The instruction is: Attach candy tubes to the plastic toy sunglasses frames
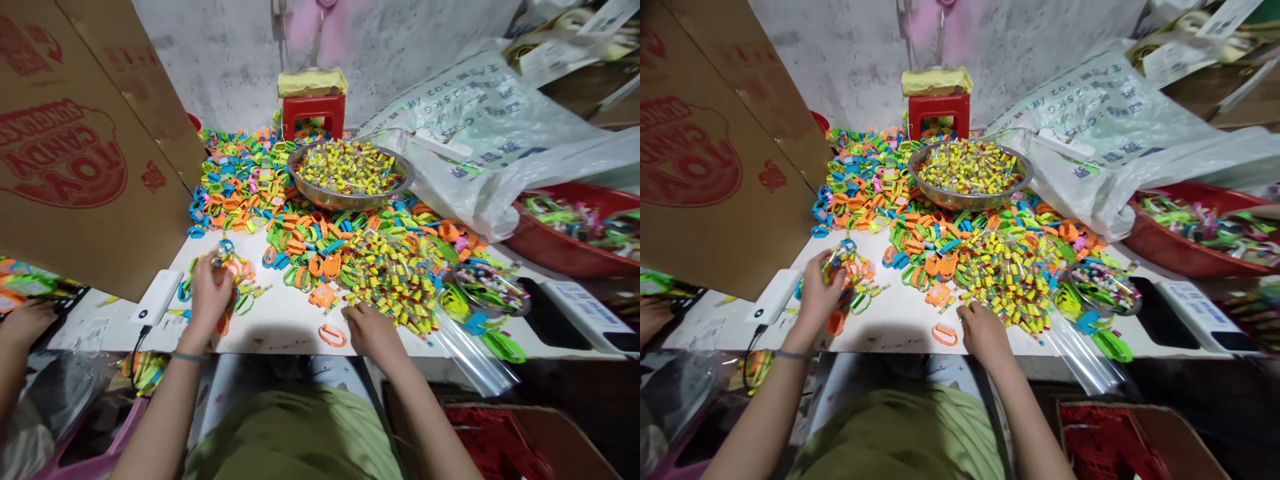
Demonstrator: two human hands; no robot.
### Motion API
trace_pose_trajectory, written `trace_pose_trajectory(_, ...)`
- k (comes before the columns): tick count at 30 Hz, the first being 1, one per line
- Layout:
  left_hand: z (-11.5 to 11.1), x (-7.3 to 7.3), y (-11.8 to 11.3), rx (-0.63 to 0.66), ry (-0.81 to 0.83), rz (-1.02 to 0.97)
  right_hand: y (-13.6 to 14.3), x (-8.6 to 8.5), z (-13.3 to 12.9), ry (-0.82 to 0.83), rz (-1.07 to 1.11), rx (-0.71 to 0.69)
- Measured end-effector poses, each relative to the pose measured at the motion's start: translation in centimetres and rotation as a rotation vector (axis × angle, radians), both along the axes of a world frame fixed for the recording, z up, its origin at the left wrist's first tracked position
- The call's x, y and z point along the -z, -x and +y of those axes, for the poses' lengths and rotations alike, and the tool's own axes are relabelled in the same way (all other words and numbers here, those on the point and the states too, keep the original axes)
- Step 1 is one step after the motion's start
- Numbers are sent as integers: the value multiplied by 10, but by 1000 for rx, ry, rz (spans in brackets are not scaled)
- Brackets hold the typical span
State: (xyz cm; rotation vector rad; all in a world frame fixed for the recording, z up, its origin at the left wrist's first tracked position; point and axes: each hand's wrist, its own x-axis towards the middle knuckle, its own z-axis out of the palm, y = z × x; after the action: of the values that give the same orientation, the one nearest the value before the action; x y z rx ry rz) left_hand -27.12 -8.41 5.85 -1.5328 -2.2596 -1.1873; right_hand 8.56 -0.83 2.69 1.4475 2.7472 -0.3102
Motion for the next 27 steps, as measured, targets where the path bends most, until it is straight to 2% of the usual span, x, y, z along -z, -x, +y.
trace_pose_trajectory(2,10,8,-37,186,48,1,5,4,-3,-29,32,-30)
trace_pose_trajectory(4,19,17,-79,398,169,14,8,5,-4,-57,89,-52)
trace_pose_trajectory(6,27,24,-114,555,303,69,9,3,-4,-88,204,-62)
trace_pose_trajectory(9,36,34,-139,688,405,167,4,0,-6,-130,506,-62)
trace_pose_trajectory(11,41,40,-140,728,391,215,0,-2,-10,-125,691,-53)
trace_pose_trajectory(14,47,44,-133,749,357,257,-3,-3,-18,-63,852,-8)
trace_pose_trajectory(18,48,35,-126,714,364,155,4,-5,-27,-3,959,40)
trace_pose_trajectory(21,39,21,-124,654,301,-123,11,-10,-30,-8,1029,36)
trace_pose_trajectory(24,24,9,-124,546,236,-528,18,-19,-36,-30,1085,21)
trace_pose_trajectory(27,8,-1,-127,491,294,-922,29,-26,-44,-20,1046,-61)
